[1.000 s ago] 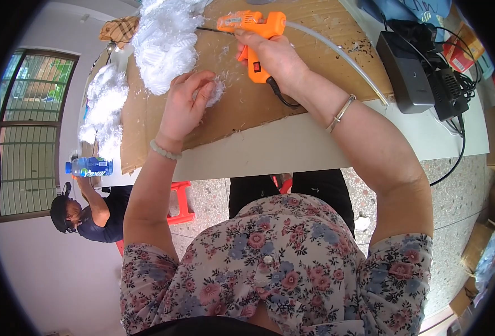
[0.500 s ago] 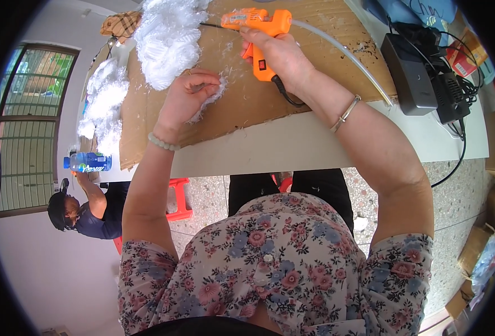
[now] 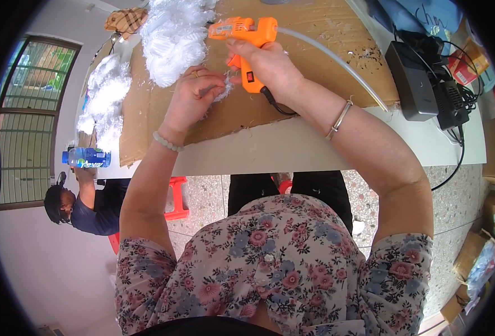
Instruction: Applying hot glue to white stuffing material and attaching it to a surface.
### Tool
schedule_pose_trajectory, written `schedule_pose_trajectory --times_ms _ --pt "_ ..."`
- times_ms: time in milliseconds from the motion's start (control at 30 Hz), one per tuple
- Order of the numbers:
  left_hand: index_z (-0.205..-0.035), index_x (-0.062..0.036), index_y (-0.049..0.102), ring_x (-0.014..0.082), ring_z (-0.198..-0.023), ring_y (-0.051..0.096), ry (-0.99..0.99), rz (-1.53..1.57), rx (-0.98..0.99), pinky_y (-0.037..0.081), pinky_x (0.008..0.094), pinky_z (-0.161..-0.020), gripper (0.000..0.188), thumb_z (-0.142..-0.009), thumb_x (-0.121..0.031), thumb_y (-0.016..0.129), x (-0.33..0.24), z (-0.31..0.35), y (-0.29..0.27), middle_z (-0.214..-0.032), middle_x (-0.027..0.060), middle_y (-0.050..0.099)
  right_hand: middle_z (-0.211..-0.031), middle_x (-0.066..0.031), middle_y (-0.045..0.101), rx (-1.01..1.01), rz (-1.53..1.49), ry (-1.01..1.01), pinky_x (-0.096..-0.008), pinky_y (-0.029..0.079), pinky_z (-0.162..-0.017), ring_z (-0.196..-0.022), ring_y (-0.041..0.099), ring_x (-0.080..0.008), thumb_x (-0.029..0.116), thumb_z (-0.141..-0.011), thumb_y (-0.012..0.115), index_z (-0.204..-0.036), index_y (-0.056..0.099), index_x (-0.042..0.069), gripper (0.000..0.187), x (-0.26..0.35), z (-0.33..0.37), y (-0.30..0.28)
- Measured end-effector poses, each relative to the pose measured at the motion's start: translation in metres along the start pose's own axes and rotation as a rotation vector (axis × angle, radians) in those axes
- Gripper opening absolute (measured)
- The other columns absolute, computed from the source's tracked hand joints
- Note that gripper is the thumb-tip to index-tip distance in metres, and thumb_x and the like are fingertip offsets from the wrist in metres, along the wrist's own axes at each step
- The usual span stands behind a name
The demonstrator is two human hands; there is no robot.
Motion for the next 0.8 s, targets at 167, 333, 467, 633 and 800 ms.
schedule_pose_trajectory --times_ms 167,333,467,633,800 --pt "-0.071 -0.0101 0.065 0.0212 -0.091 0.056 0.052 -0.077 -0.046 0.041 0.0352 -0.082 0.008 -0.066 -0.004 0.066 -0.006 0.0 0.003 -0.08 0.0002 0.064 -0.09 -0.0064 0.059 0.008 0.077 0.017 -0.032 0.056 -0.071 -0.084 0.059 -0.0149 0.028 -0.089 0.054 -0.106 0.055 0.003 0.03 -0.005 -0.005 0.004" --pt "-0.07 -0.0099 0.065 0.0201 -0.087 0.056 0.117 -0.131 -0.061 0.041 0.0352 -0.081 0.01 -0.064 -0.002 0.065 -0.016 0.0 0.0 -0.078 -0.0007 0.063 -0.09 -0.0065 0.059 0.045 0.13 0.026 -0.0324 0.056 -0.071 -0.084 0.059 -0.0148 0.026 -0.089 0.053 -0.107 0.055 0.002 0.029 -0.008 -0.009 0.005" --pt "-0.075 -0.0083 0.065 0.0213 -0.084 0.056 0.089 -0.143 -0.021 0.042 0.0346 -0.08 0.011 -0.067 -0.002 0.063 -0.019 0.001 -0.003 -0.077 0.002 0.063 -0.089 -0.0062 0.058 0.081 0.145 0.016 -0.0332 0.056 -0.07 -0.084 0.059 -0.014 0.024 -0.089 0.053 -0.105 0.055 0.002 0.027 -0.006 -0.008 0.002" --pt "-0.076 -0.0087 0.065 0.0216 -0.084 0.056 0.12 -0.145 -0.074 0.041 0.0364 -0.081 0.013 -0.066 -0.001 0.059 -0.022 0.005 -0.004 -0.075 0.0034 0.063 -0.089 -0.0059 0.059 0.037 0.187 0.006 -0.0334 0.056 -0.069 -0.085 0.058 -0.0138 0.024 -0.089 0.053 -0.106 0.055 0.002 0.027 0.004 -0.007 0.003" --pt "-0.08 -0.0072 0.064 0.025 -0.081 0.056 0.054 -0.063 -0.108 0.043 0.0391 -0.079 0.012 -0.074 -0.001 0.057 -0.016 0.008 -0.001 -0.073 0.0074 0.062 -0.088 -0.005 0.059 0.092 0.231 0.007 -0.0314 0.055 -0.07 -0.084 0.058 -0.0127 0.025 -0.09 0.053 -0.105 0.055 0.003 0.027 -0.008 -0.019 0.01"
Point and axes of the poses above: each hand's wrist, its own z-axis away from the middle knuckle, its own y-axis out of the palm, x = y × z, the point moved 3 cm from there along -z, towards the middle knuckle
